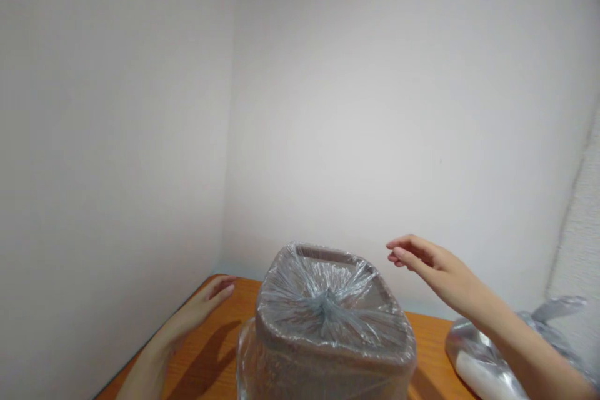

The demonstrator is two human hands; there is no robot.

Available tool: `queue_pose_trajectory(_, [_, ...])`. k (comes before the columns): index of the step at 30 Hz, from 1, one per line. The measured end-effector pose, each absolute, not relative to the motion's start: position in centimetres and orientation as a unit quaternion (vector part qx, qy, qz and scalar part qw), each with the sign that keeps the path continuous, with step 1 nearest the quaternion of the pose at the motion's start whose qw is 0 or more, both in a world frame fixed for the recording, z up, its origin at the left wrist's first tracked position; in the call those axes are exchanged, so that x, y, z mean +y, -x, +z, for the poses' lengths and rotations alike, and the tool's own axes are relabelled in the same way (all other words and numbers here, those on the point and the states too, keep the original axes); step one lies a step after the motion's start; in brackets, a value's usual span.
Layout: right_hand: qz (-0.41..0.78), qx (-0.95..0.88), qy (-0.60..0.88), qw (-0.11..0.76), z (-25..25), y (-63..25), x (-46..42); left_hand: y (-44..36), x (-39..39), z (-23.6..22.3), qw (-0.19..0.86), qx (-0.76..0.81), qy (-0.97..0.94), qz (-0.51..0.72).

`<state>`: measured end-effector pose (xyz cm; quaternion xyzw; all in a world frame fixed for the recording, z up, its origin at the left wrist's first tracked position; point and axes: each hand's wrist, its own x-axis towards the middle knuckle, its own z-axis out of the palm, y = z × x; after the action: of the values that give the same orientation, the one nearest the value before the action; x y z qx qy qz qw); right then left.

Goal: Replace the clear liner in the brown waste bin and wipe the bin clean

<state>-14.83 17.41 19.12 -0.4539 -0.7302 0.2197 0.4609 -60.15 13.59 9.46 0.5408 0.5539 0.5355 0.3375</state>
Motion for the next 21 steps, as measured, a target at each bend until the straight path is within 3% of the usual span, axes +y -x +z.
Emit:
queue_pose_trajectory(4, [0.192, -0.839, 0.406, 0.307, 24.2, 20.4, 14.5, 58.7, 13.6, 11.9, 0.342, 0.546, -0.536, 0.546])
queue_pose_trajectory(11, [0.114, -0.913, 0.392, 0.007, 23.2, 26.9, 15.9, 56.2, 12.2, 12.7, 0.295, 0.519, -0.554, 0.58])
queue_pose_trajectory(14, [0.15, -0.904, 0.399, 0.024, 21.3, 28.7, 18.2, 56.9, 11.8, 13.0, 0.276, 0.516, -0.541, 0.604])
queue_pose_trajectory(18, [0.289, -0.854, 0.418, 0.112, 17.5, 30.7, 21.8, 58.7, 11.9, 13.4, 0.26, 0.52, -0.518, 0.627])
queue_pose_trajectory(21, [0.298, -0.822, 0.443, 0.198, 14.9, 31.5, 23.6, 59.6, 11.9, 13.6, 0.266, 0.522, -0.51, 0.63])
